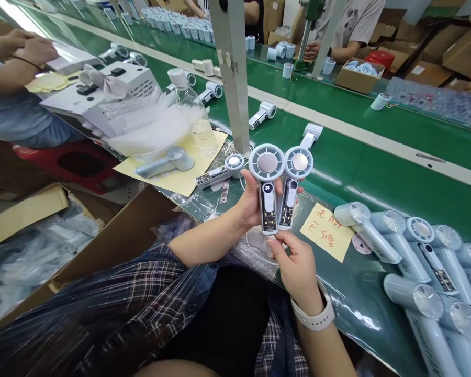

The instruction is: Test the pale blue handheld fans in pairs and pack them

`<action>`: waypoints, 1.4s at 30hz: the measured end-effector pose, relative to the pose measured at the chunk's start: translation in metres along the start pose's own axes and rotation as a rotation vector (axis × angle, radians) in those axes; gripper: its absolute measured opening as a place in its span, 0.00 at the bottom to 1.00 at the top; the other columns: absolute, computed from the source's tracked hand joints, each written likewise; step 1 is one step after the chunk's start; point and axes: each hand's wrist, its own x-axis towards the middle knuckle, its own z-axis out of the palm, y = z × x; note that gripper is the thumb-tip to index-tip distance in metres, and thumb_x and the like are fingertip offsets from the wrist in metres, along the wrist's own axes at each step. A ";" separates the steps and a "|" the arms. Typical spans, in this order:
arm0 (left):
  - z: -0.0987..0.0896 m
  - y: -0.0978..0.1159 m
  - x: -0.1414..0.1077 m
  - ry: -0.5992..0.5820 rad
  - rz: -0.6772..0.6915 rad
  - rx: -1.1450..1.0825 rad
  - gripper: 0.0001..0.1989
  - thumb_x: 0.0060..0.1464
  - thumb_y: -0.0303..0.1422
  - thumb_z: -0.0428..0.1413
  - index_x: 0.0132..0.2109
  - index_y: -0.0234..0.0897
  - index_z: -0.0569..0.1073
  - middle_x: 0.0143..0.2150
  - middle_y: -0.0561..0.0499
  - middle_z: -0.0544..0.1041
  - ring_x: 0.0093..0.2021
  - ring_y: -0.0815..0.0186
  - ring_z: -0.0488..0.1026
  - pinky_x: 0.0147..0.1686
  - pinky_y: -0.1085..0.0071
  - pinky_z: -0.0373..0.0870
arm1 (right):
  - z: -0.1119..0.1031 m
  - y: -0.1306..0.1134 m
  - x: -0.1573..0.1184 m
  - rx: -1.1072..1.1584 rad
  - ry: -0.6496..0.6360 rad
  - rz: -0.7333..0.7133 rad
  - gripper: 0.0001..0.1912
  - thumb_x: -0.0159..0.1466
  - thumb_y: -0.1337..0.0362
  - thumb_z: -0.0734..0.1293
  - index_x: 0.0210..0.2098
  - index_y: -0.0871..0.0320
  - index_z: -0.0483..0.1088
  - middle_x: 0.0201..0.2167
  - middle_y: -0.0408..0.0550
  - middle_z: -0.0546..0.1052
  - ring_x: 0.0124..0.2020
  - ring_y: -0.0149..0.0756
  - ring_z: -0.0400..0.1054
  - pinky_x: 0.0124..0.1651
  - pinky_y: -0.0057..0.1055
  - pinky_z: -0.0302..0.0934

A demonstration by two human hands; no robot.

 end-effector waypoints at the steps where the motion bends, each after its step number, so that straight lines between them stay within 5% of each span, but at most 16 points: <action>1: 0.000 0.000 0.000 0.003 0.003 0.005 0.45 0.31 0.77 0.64 0.30 0.36 0.73 0.50 0.39 0.83 0.58 0.46 0.80 0.53 0.56 0.80 | 0.004 0.000 -0.001 0.032 0.030 0.005 0.22 0.66 0.42 0.74 0.30 0.55 0.76 0.20 0.42 0.72 0.23 0.34 0.66 0.29 0.32 0.60; 8: 0.000 -0.010 -0.002 0.043 0.066 0.025 0.46 0.30 0.78 0.63 0.29 0.35 0.74 0.48 0.39 0.84 0.56 0.48 0.80 0.57 0.57 0.77 | 0.040 -0.003 -0.010 0.462 0.117 0.016 0.24 0.73 0.47 0.71 0.27 0.53 0.62 0.17 0.35 0.62 0.18 0.29 0.58 0.25 0.29 0.55; 14: 0.004 -0.009 -0.005 0.069 0.057 0.038 0.46 0.31 0.79 0.61 0.28 0.35 0.74 0.52 0.37 0.83 0.61 0.46 0.77 0.57 0.57 0.77 | 0.029 -0.002 -0.008 0.215 0.100 -0.060 0.20 0.74 0.46 0.68 0.33 0.54 0.73 0.26 0.43 0.76 0.29 0.34 0.70 0.36 0.32 0.65; 17: 0.011 -0.006 -0.008 0.087 0.063 -0.072 0.45 0.33 0.78 0.62 0.28 0.35 0.73 0.54 0.40 0.82 0.57 0.50 0.80 0.51 0.60 0.80 | 0.021 -0.001 -0.010 0.059 0.092 -0.150 0.20 0.75 0.47 0.67 0.36 0.55 0.77 0.29 0.45 0.79 0.27 0.34 0.67 0.33 0.31 0.62; 22: 0.013 0.003 -0.007 0.070 0.049 -0.193 0.43 0.33 0.75 0.65 0.28 0.36 0.69 0.50 0.44 0.83 0.52 0.53 0.82 0.48 0.61 0.81 | 0.026 -0.003 -0.007 0.139 0.188 -0.211 0.21 0.73 0.48 0.69 0.29 0.55 0.72 0.24 0.43 0.74 0.27 0.35 0.68 0.34 0.33 0.64; 27: 0.010 -0.001 -0.006 0.013 0.114 -0.005 0.47 0.29 0.81 0.59 0.25 0.37 0.67 0.48 0.39 0.83 0.57 0.45 0.80 0.51 0.54 0.81 | 0.035 -0.002 -0.005 0.353 0.284 -0.100 0.19 0.74 0.53 0.70 0.30 0.55 0.70 0.16 0.35 0.63 0.21 0.31 0.68 0.28 0.28 0.60; 33: 0.007 -0.020 -0.008 -0.043 0.166 0.105 0.50 0.24 0.86 0.51 0.23 0.38 0.67 0.46 0.37 0.83 0.57 0.42 0.79 0.49 0.53 0.81 | 0.043 0.006 -0.010 0.519 0.325 -0.051 0.21 0.74 0.51 0.71 0.29 0.55 0.67 0.15 0.33 0.63 0.18 0.29 0.63 0.27 0.27 0.60; 38: 0.007 -0.013 -0.006 -0.036 0.164 0.071 0.47 0.34 0.83 0.54 0.30 0.38 0.70 0.49 0.38 0.82 0.58 0.42 0.79 0.48 0.54 0.81 | 0.021 0.010 -0.010 0.259 0.252 -0.113 0.19 0.74 0.50 0.68 0.31 0.54 0.69 0.27 0.43 0.74 0.30 0.37 0.70 0.37 0.35 0.66; 42: 0.004 -0.004 -0.009 -0.051 0.146 0.101 0.41 0.43 0.73 0.61 0.41 0.39 0.76 0.45 0.42 0.82 0.57 0.45 0.80 0.53 0.52 0.79 | -0.009 0.012 0.000 -0.021 0.410 -0.288 0.15 0.73 0.51 0.68 0.36 0.54 0.74 0.55 0.54 0.79 0.59 0.50 0.72 0.65 0.50 0.62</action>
